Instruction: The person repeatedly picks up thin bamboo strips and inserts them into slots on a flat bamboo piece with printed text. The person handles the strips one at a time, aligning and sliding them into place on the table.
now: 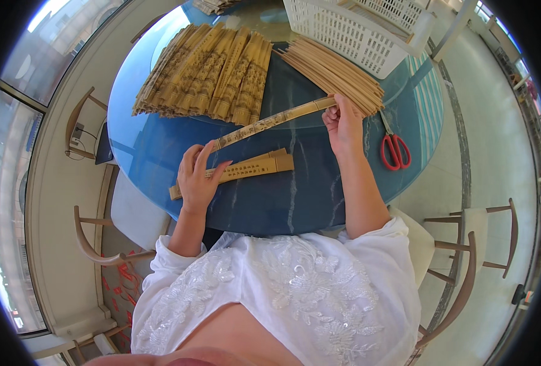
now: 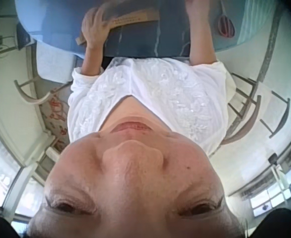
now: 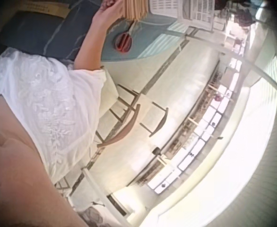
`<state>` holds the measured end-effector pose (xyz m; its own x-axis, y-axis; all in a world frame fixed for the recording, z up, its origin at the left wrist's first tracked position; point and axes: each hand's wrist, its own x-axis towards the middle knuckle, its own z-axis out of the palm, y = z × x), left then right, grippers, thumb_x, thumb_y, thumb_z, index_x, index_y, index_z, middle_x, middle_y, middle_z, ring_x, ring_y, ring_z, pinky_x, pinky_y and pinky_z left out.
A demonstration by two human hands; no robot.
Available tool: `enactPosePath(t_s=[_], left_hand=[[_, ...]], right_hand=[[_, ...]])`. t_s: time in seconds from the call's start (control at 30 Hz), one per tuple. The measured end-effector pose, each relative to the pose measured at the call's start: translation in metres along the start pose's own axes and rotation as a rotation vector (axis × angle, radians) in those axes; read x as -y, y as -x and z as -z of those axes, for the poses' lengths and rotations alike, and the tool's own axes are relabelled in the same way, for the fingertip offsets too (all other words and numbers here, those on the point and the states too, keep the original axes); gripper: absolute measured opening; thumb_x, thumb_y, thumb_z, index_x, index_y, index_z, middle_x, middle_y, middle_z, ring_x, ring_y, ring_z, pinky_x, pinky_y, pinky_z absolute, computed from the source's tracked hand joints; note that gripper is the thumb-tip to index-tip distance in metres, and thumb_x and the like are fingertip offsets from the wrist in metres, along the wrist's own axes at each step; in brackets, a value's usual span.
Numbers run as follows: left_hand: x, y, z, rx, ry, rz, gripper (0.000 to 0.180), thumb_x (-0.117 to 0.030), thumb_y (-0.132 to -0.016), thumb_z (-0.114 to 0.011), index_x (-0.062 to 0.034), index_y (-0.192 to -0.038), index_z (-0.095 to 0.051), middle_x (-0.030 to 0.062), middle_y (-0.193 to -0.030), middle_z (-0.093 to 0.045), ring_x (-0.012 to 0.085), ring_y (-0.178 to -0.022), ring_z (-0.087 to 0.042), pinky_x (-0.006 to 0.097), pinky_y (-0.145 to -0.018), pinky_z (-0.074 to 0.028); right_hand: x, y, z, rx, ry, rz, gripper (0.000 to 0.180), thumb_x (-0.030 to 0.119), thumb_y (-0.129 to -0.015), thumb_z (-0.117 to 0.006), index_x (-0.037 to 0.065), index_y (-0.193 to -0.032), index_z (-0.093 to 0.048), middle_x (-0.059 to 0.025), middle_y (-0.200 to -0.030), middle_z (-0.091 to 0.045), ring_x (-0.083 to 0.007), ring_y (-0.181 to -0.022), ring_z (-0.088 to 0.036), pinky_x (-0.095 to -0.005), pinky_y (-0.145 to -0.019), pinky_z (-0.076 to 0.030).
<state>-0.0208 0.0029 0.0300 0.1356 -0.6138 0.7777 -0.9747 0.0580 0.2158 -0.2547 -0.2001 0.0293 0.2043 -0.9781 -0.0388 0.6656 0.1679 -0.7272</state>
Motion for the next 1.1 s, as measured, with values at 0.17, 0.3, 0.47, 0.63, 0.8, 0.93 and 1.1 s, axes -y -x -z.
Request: enactPosePath(t_s=[0.17, 0.3, 0.47, 0.63, 0.8, 0.93, 1.1], left_hand=[[0.013, 0.01, -0.003, 0.063, -0.049, -0.048, 0.023, -0.01, -0.078, -0.075, -0.0071, -0.1, -0.07, 0.0055, -0.084, -0.063, 0.0219, -0.073, -0.062, 0.032, -0.063, -0.05], [0.012, 0.007, -0.006, 0.014, -0.018, -0.068, 0.016, -0.007, -0.08, -0.073, -0.0069, -0.096, -0.071, 0.006, -0.081, -0.065, 0.0219, -0.069, -0.063, 0.031, -0.061, -0.05], [0.004, 0.0, 0.003, 0.18, 0.378, 0.288, 0.013, -0.014, -0.086, -0.071, -0.0028, -0.094, -0.07, 0.0047, -0.075, -0.063, 0.0143, -0.062, -0.06, 0.026, -0.057, -0.048], [0.007, -0.008, 0.005, 0.289, 1.074, 0.978, 0.021, -0.02, -0.091, -0.069, 0.0009, -0.091, -0.068, 0.0029, -0.074, -0.062, 0.0091, -0.061, -0.057, 0.021, -0.054, -0.043], [0.019, -0.038, -0.004, 0.159, 1.223, 1.134, 0.021, -0.022, -0.091, -0.07, -0.001, -0.091, -0.067, 0.003, -0.076, -0.062, 0.009, -0.06, -0.056, 0.021, -0.051, -0.042], [0.041, -0.063, -0.02, 0.151, 1.157, 1.144, 0.028, -0.026, -0.09, -0.071, 0.0009, -0.096, -0.069, 0.0049, -0.08, -0.066, 0.0096, -0.063, -0.059, 0.022, -0.053, -0.045], [0.052, -0.072, -0.029, 0.174, 1.16, 1.202, 0.03, -0.024, -0.09, -0.07, 0.002, -0.106, -0.067, 0.0076, -0.089, -0.068, 0.0117, -0.07, -0.064, 0.023, -0.055, -0.048]], right_hand=[[0.001, 0.0, -0.001, 0.02, -0.022, -0.048, 0.016, 0.014, -0.093, -0.058, -0.002, -0.093, -0.059, 0.0028, -0.063, -0.041, -0.007, -0.057, -0.038, -0.0233, -0.054, -0.035], [0.0, -0.001, 0.002, 0.037, -0.029, -0.048, 0.021, 0.018, -0.094, -0.058, -0.002, -0.096, -0.06, 0.0021, -0.065, -0.044, -0.0076, -0.057, -0.039, -0.0236, -0.055, -0.036], [0.005, 0.009, -0.01, 0.081, -0.082, 0.013, 0.04, 0.035, -0.1, -0.05, -0.003, -0.109, -0.06, -0.0005, -0.07, -0.051, -0.0098, -0.063, -0.045, -0.0246, -0.062, -0.04], [0.003, 0.011, -0.01, 0.163, 0.089, 0.032, 0.046, 0.039, -0.103, -0.043, -0.002, -0.118, -0.059, -0.0028, -0.077, -0.059, -0.0093, -0.068, -0.05, -0.0236, -0.066, -0.043], [-0.002, 0.008, -0.009, 0.103, 0.434, 0.146, 0.038, 0.033, -0.103, -0.046, 0.001, -0.119, -0.06, -0.0015, -0.078, -0.06, -0.0059, -0.068, -0.049, -0.021, -0.065, -0.042], [-0.007, 0.004, -0.005, 0.141, 0.568, 0.239, 0.031, 0.027, -0.101, -0.05, 0.003, -0.117, -0.062, 0.0003, -0.078, -0.059, -0.0043, -0.066, -0.048, -0.0193, -0.062, -0.04], [-0.011, 0.0, -0.001, 0.152, 0.706, 0.309, 0.025, 0.022, -0.098, -0.056, 0.005, -0.116, -0.062, 0.0001, -0.077, -0.06, -0.0052, -0.067, -0.051, -0.0195, -0.063, -0.042]])
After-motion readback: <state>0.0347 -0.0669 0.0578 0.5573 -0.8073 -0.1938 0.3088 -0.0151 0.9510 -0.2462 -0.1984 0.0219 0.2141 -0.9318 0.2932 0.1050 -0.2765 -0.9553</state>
